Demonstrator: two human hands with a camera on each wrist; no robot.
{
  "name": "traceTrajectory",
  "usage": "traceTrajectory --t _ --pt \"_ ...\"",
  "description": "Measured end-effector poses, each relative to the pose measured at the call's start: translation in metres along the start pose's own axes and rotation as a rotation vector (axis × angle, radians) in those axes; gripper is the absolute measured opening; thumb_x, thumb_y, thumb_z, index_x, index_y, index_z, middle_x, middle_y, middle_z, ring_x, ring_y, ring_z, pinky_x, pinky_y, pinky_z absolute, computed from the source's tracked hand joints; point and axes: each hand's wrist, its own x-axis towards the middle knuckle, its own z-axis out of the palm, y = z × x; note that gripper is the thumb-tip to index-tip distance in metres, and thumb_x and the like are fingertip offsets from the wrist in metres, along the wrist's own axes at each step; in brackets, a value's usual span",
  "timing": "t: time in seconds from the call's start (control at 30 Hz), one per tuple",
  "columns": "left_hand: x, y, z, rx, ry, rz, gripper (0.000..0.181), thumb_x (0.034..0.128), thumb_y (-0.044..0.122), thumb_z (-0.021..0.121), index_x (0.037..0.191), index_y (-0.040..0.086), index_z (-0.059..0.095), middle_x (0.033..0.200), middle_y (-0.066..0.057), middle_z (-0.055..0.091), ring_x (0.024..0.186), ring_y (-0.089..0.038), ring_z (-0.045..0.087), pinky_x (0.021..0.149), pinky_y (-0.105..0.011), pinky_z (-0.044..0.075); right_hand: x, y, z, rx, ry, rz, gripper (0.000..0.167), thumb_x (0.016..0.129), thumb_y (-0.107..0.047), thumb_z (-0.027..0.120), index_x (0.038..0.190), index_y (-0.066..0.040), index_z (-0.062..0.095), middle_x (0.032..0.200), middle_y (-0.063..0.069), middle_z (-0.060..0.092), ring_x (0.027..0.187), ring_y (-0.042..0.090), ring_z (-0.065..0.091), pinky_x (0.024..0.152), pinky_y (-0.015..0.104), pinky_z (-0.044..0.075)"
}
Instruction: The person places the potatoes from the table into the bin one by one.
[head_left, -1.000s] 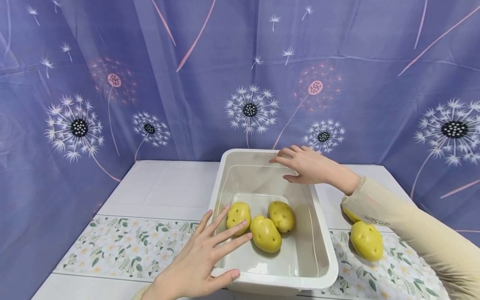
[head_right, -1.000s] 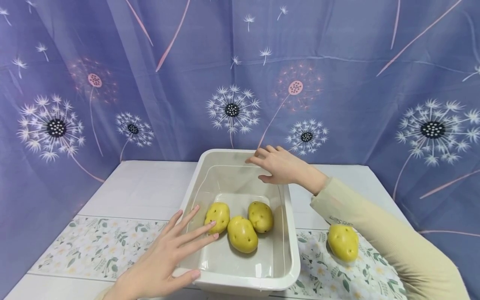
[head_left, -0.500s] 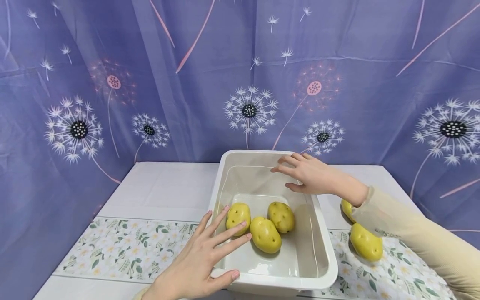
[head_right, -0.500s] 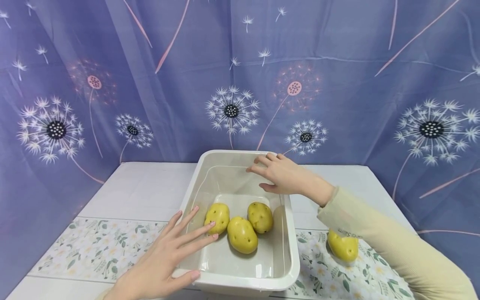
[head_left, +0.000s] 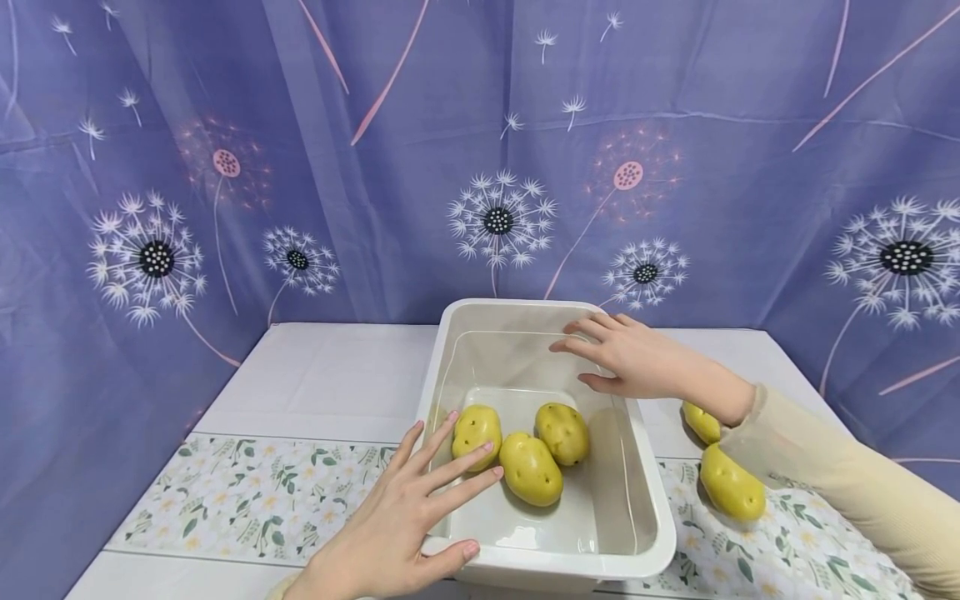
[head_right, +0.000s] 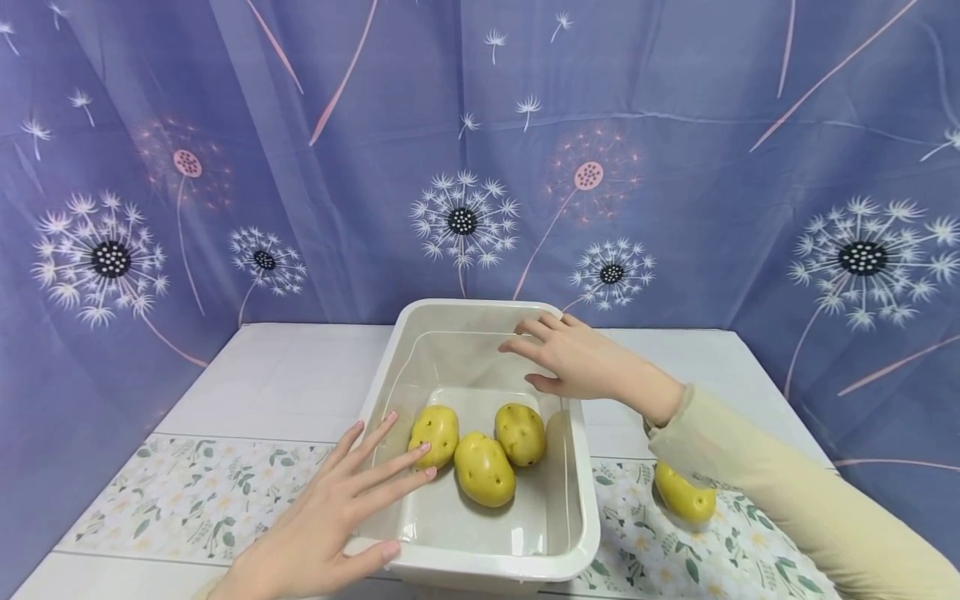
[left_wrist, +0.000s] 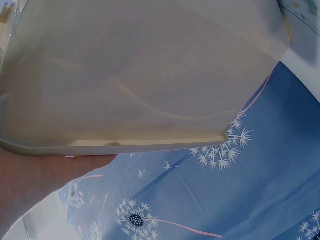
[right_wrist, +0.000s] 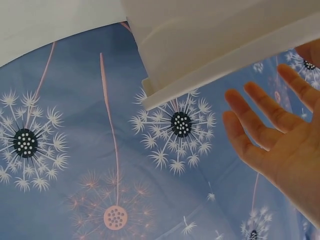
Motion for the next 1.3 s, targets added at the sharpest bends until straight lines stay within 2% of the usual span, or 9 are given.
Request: traceTrajectory --t 0.33,0.47,0.57,0.77,0.9,1.1,1.3 --pt "0.001 -0.001 0.001 0.004 0.013 0.008 0.052 0.0885 0.049 0.038 0.136 0.027 0.037 0.141 0.005 0.037 0.137 -0.032 0.017 0.100 -0.059 0.019 -0.011 -0.003 -0.005 0.007 -0.018 0.014 0.046 0.076 -0.028 0.065 0.120 -0.016 0.053 0.114 0.009 0.054 0.101 0.025 0.051 0.069 0.034 0.045" --pt "0.001 -0.001 0.000 0.003 0.015 0.007 0.052 0.0884 0.049 0.038 0.136 0.026 0.037 0.141 0.005 0.037 0.136 -0.033 0.018 0.104 -0.056 0.013 -0.017 -0.004 -0.005 -0.004 -0.008 0.011 0.047 0.076 -0.029 0.065 0.119 -0.017 0.053 0.114 0.008 0.055 0.096 0.023 0.052 0.066 0.033 0.045" --pt "0.001 0.000 0.000 0.004 0.012 0.006 0.053 0.0883 0.049 0.038 0.136 0.026 0.037 0.141 0.005 0.037 0.136 -0.033 0.018 0.105 -0.056 0.012 -0.021 -0.006 -0.006 -0.001 0.007 0.003 0.047 0.075 -0.027 0.066 0.119 -0.017 0.053 0.114 0.008 0.056 0.093 0.022 0.052 0.067 0.033 0.045" --pt "0.001 0.000 0.000 0.004 0.008 0.003 0.053 0.0882 0.049 0.038 0.136 0.027 0.037 0.141 0.005 0.037 0.137 -0.033 0.017 0.101 -0.058 0.018 -0.029 -0.009 -0.008 0.028 0.062 -0.013 0.048 0.074 -0.023 0.066 0.119 -0.014 0.053 0.114 0.009 0.056 0.094 0.022 0.052 0.074 0.038 0.046" --pt "0.000 0.000 0.000 0.004 0.007 0.004 0.052 0.0881 0.048 0.039 0.136 0.027 0.037 0.142 0.005 0.037 0.137 -0.032 0.017 0.099 -0.059 0.019 -0.035 -0.011 -0.009 0.045 0.084 -0.016 0.044 0.077 -0.024 0.063 0.119 -0.015 0.053 0.114 0.008 0.056 0.096 0.022 0.051 0.078 0.040 0.046" --pt "0.000 0.000 0.000 0.009 0.006 0.010 0.053 0.0868 0.047 0.042 0.136 0.027 0.037 0.142 0.005 0.036 0.137 -0.033 0.017 0.106 -0.055 0.012 -0.043 -0.012 -0.009 0.078 0.127 -0.012 0.037 0.084 -0.028 0.056 0.118 -0.014 0.054 0.114 0.007 0.055 0.099 0.022 0.051 0.080 0.042 0.046" --pt "0.000 0.000 0.000 0.023 0.002 0.012 0.053 0.0878 0.048 0.039 0.136 0.027 0.036 0.142 0.005 0.036 0.137 -0.033 0.017 0.101 -0.058 0.019 -0.049 -0.013 -0.009 0.113 0.159 0.000 0.033 0.087 -0.028 0.052 0.117 -0.015 0.055 0.113 0.004 0.056 0.100 0.021 0.052 0.081 0.042 0.046"
